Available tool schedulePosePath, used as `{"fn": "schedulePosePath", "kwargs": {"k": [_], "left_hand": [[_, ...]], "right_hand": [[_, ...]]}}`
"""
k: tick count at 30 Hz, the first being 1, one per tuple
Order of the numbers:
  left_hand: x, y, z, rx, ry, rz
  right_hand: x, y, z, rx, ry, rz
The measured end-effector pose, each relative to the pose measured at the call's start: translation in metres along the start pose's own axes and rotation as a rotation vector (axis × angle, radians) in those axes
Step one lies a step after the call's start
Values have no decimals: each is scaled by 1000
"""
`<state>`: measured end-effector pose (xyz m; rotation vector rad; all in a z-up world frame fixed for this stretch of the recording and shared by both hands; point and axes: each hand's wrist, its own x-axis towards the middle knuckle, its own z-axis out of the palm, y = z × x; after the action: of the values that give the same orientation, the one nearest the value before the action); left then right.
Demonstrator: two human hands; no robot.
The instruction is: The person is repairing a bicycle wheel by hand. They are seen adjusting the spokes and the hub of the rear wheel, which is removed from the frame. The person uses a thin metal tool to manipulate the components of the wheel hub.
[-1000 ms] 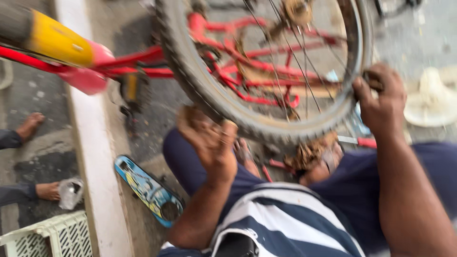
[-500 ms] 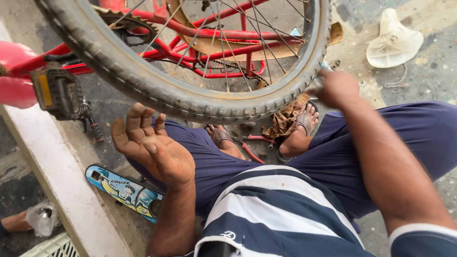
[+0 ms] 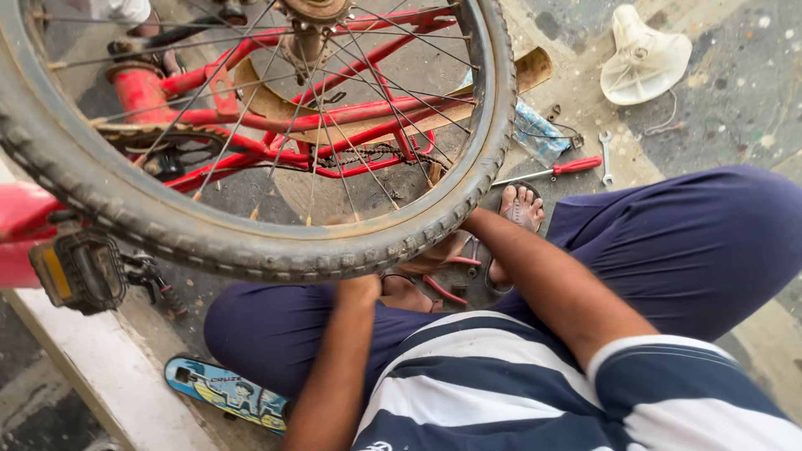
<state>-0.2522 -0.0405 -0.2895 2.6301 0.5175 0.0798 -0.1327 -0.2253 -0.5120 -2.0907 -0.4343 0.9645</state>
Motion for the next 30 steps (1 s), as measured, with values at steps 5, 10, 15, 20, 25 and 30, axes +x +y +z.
{"fn": "schedulePosePath", "kwargs": {"k": [5, 10, 15, 20, 25, 30], "left_hand": [[19, 20, 55, -58, -156, 38], [30, 9, 65, 0, -133, -53], [20, 1, 74, 82, -152, -62], [-20, -13, 79, 144, -171, -92], [-39, 4, 37, -14, -168, 129], [-29, 44, -28, -310, -154, 185]], "right_hand": [[-14, -35, 1, 316, -43, -258], [-25, 9, -54, 45, 2, -2], [-34, 30, -152, -520, 207, 334], [-45, 11, -180, -773, 20, 541], [-43, 12, -172, -771, 133, 562], [-28, 21, -195, -595, 293, 444]]}}
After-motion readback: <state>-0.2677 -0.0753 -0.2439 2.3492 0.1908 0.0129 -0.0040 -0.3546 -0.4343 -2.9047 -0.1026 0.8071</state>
